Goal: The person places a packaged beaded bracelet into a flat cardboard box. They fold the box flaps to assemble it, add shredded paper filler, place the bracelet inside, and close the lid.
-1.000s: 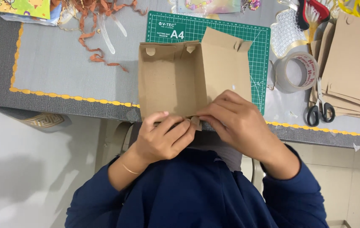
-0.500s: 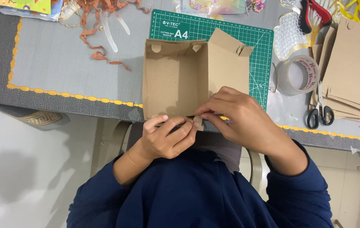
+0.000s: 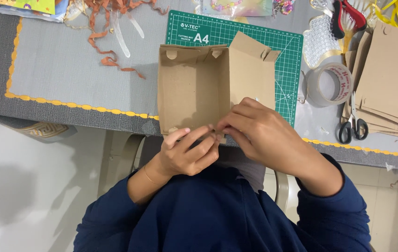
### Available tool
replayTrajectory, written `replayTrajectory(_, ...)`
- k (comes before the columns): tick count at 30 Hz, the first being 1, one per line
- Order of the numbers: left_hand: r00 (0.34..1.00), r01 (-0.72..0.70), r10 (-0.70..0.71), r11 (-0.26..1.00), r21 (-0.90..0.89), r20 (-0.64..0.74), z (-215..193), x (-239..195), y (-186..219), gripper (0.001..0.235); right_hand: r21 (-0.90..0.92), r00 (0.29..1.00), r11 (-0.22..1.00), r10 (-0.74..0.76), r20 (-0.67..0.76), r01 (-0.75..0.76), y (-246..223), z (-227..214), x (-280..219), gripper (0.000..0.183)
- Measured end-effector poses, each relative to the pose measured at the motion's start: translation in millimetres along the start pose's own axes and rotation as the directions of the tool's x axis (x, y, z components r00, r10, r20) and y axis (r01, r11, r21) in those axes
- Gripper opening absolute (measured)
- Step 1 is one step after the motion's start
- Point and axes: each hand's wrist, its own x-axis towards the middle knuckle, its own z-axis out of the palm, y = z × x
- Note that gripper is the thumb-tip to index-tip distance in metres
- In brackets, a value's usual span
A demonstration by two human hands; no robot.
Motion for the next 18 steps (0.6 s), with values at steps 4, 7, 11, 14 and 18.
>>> replayTrajectory(4, 0.999, 0.034, -0.035, 0.999, -0.032, -0.023, 2, -2, 4, 0.029, -0.024, 0.995, 1.000, -0.016, 0.102, 0.018, -2, -8, 5, 0.012)
replayTrajectory(7, 1.000, 0.023, -0.024, 0.999, -0.040, -0.011, 3, -7, 5, 0.028, -0.049, 0.964, 0.998, 0.042, 0.264, -0.030, -6, -20, 19, 0.013)
replayTrajectory(11, 1.000, 0.015, -0.015, 0.999, -0.031, 0.005, 5, -11, 5, 0.025, -0.198, 0.824, 0.976, 0.188, 0.535, -0.094, -13, -32, 48, 0.010)
replayTrajectory(14, 0.997, 0.066, -0.064, 0.997, -0.030, 0.046, 7, -19, 10, 0.025, -0.241, 0.759, 0.964, 0.239, 0.606, -0.112, -17, -33, 56, 0.011)
replayTrajectory(18, 0.975, 0.169, -0.155, 0.983, -0.078, 0.158, -11, 14, 7, 0.020, -0.286, 0.742, 0.954, 0.255, 0.620, -0.090, -18, -32, 58, 0.008)
